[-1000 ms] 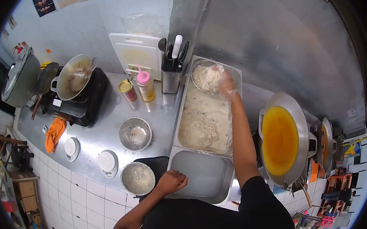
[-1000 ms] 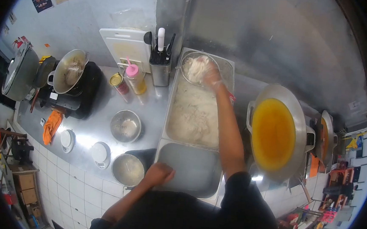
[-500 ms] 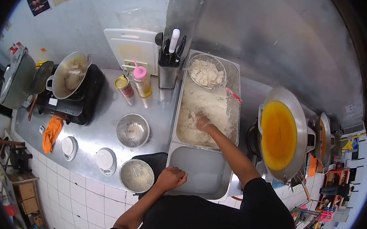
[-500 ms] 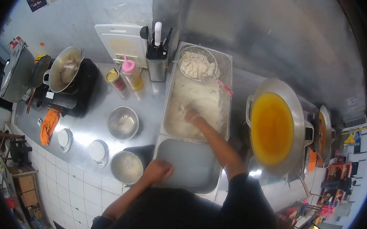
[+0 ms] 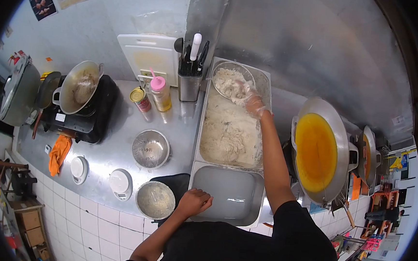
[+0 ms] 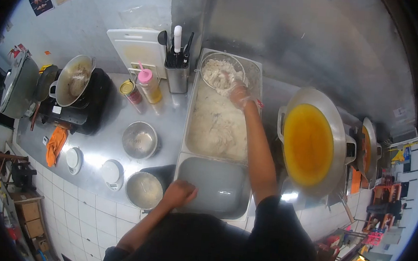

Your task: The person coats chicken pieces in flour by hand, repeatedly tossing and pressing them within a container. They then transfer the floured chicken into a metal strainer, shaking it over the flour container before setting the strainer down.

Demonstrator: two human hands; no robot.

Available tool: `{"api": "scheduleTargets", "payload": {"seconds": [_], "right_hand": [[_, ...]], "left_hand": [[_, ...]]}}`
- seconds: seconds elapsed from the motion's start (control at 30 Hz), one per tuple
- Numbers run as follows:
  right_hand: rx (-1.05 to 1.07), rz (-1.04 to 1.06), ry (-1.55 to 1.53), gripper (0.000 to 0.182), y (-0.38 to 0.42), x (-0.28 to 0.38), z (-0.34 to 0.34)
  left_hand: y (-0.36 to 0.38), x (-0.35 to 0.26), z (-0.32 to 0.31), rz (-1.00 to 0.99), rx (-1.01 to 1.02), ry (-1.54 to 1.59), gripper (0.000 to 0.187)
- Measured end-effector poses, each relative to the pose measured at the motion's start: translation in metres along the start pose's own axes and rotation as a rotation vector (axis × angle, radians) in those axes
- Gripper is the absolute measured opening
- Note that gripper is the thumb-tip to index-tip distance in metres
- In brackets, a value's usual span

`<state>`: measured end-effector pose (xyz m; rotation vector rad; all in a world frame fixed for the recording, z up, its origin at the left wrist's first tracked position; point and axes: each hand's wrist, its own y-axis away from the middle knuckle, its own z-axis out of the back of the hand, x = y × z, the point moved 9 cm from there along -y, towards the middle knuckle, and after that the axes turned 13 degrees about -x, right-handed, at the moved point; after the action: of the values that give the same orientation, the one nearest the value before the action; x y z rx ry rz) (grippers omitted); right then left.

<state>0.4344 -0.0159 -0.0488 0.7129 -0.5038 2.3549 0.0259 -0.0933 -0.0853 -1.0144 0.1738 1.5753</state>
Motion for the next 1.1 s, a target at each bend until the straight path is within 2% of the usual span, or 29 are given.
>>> {"api": "scheduleTargets", "payload": {"seconds": [0.03, 0.07, 0.13, 0.17, 0.33, 0.43, 0.47, 0.57, 0.63, 0.7, 0.77, 0.83, 0.93, 1.03, 1.1], "right_hand": [[0.07, -0.058, 0.075, 0.072, 0.008, -0.012, -0.008], [0.192, -0.062, 0.153, 0.069, 0.021, -0.047, -0.037], [0.507, 0.006, 0.277, 0.064, 0.075, -0.158, -0.138], [0.625, 0.03, 0.304, 0.062, 0.113, -0.189, -0.18], [0.389, 0.143, 0.552, 0.029, 0.176, -0.138, -0.191], [0.401, 0.172, 0.623, 0.033, 0.154, -0.127, -0.179], [0.477, 0.131, 0.652, 0.039, 0.15, -0.128, -0.174], [0.509, 0.161, 0.583, 0.048, 0.116, -0.121, -0.149], [0.411, -0.063, 0.241, 0.06, 0.085, -0.104, -0.099], [0.108, 0.045, -0.104, 0.071, 0.05, -0.083, -0.049], [0.074, -0.133, -0.07, 0.072, 0.015, -0.048, 0.0], [-0.15, -0.185, -0.212, 0.069, -0.013, -0.046, 0.029], [-0.313, 0.118, -0.182, 0.055, -0.029, -0.012, 0.054], [-0.242, -0.055, -0.179, 0.049, -0.013, -0.023, 0.04], [0.053, -0.2, -0.109, 0.045, 0.017, -0.04, 0.006]], "left_hand": [[0.0, 0.0, 0.0, 0.001, -0.007, 0.003, 0.025], [-0.001, 0.0, 0.001, 0.005, -0.004, 0.003, 0.025], [-0.003, -0.002, 0.004, 0.012, 0.009, 0.002, 0.026], [-0.002, -0.001, 0.005, 0.01, 0.001, 0.007, 0.026], [0.0, 0.0, 0.003, -0.002, -0.035, 0.031, 0.027], [0.001, 0.0, -0.002, -0.026, -0.016, 0.032, 0.027], [0.0, 0.0, -0.001, -0.028, -0.018, 0.036, 0.027], [0.001, 0.0, 0.004, -0.009, -0.041, 0.03, 0.027], [0.001, 0.0, 0.004, 0.002, -0.044, 0.027, 0.027], [0.001, 0.0, 0.003, 0.0, -0.052, 0.032, 0.028], [0.002, 0.0, 0.002, -0.003, -0.045, 0.036, 0.028], [0.001, 0.0, 0.0, -0.009, -0.027, 0.037, 0.028], [0.003, 0.004, -0.003, 0.076, 0.045, 0.091, 0.028], [0.001, 0.002, -0.001, 0.073, 0.038, 0.077, 0.027], [0.002, 0.004, -0.001, 0.085, 0.032, 0.095, 0.027]]}}
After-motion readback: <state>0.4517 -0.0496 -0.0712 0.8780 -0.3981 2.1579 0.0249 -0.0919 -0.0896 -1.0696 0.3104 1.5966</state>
